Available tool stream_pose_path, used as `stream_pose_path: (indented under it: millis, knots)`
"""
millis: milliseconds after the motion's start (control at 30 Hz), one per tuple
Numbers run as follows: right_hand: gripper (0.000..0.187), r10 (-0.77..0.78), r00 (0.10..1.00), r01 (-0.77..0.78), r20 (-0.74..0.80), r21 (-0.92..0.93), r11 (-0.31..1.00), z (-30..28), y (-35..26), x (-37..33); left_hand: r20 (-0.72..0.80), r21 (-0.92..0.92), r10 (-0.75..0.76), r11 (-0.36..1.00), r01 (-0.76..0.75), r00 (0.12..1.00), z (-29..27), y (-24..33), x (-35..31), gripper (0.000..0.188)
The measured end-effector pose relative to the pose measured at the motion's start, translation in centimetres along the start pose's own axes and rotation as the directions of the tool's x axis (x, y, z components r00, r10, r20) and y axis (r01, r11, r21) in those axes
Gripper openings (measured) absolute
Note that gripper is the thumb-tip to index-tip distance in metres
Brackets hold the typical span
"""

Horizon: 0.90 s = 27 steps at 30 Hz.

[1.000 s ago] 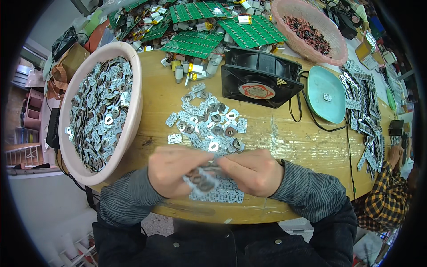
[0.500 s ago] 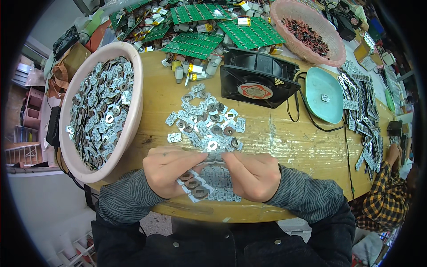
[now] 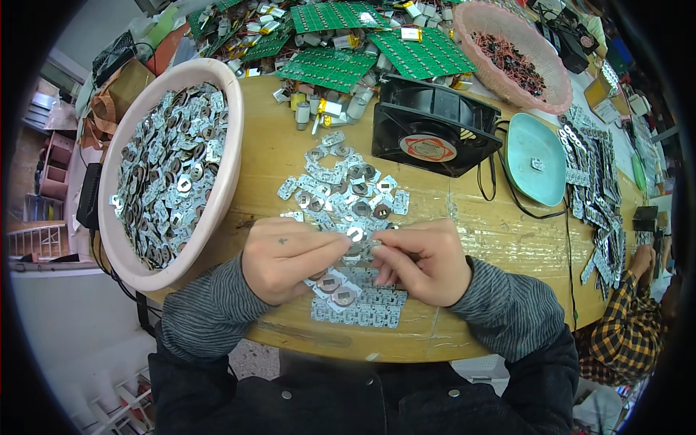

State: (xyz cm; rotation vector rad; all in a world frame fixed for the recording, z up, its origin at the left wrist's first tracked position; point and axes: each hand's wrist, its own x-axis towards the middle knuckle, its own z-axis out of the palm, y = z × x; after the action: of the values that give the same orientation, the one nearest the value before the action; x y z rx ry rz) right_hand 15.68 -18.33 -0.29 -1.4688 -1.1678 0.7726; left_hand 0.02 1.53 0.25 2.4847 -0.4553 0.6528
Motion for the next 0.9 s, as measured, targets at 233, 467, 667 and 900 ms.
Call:
stream_pose_path:
  millis: [233,467,667,900]
  knots:
    - [0.013,0.022,0.994,-0.018,0.105,-0.032,0.999,-0.43,0.0,0.18,0.041,0.0,0.029,1.0,-0.029,0.999,-0.14,-0.08,-0.11,0.047]
    - [0.013,0.062,0.984,-0.072,0.164,0.057,0.996,-0.81,-0.31,0.2,0.057,-0.06,0.042,0.997,-0.039,0.997,-0.32,-0.11,-0.07,0.047]
    - [0.014,0.052,0.987,-0.062,0.151,0.058,0.996,-0.71,-0.31,0.08,0.024,-0.077,0.011,0.997,-0.009,1.0,-0.14,0.09,-0.17,0.045]
    - [0.012,0.073,0.994,-0.08,0.087,0.089,0.993,-0.34,-0.18,-0.05,0.049,-0.094,0.089,0.992,-0.084,0.995,-0.07,0.09,-0.04,0.043]
